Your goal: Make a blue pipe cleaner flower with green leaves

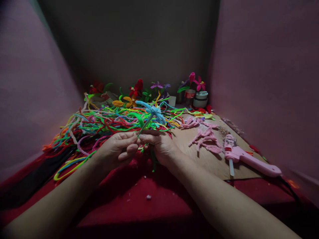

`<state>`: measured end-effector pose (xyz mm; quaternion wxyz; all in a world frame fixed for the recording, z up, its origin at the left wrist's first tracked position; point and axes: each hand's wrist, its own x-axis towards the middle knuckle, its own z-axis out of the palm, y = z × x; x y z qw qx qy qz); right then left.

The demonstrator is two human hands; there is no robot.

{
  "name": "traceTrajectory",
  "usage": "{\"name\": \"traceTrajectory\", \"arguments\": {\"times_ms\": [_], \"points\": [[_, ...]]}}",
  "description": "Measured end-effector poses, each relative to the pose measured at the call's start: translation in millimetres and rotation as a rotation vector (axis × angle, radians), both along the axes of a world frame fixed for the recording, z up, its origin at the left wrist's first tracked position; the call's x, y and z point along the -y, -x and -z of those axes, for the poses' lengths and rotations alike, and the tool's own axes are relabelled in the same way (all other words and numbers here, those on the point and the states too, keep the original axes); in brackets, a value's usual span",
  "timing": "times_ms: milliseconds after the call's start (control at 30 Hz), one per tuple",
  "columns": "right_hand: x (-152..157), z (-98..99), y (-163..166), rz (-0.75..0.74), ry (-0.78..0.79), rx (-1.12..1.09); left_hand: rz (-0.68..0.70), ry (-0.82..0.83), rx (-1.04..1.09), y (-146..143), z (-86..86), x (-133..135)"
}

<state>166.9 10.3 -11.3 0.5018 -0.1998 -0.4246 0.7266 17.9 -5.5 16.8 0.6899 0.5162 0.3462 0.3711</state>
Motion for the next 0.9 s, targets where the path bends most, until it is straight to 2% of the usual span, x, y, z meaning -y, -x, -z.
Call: {"name": "traceTrajectory", "arguments": {"times_ms": [67, 167, 300, 367, 433, 533, 733, 900], "points": [[2.0, -1.5, 0.9, 0.003, -0.02, -0.008, -0.073, -0.131, -0.134, -3.4, -3.0, 3.3], [4.1, -0.8, 2.1, 0.044, -0.043, -0.023, -0.234, -0.411, -0.407, -8.2, -3.8, 7.7], [6.3, 2.9, 3.7, 0.148, -0.053, -0.022, -0.435, -0.913, -0.766, -7.8, 6.4, 8.2], [8.3, 3.3, 4.0, 0.156, -0.062, 0.008, -0.475, -1.14, -0.882, -5.4, 12.7, 6.6], [10.6, 2.0, 4.0, 0.172, -0.085, 0.037, -0.485, -1.253, -0.916, -3.4, 16.8, 5.4], [13.5, -1.8, 4.1, 0.236, -0.149, 0.077, -0.493, -1.199, -0.833, -4.0, 17.1, 6.0], [14.1, -4.9, 4.0, 0.288, -0.137, 0.146, -0.459, -0.722, -0.488, -13.8, 6.4, 12.1], [15.1, -3.3, 4.2, 0.132, -0.108, 0.087, -0.331, -0.402, -0.234, -14.3, 0.8, 11.6]]}}
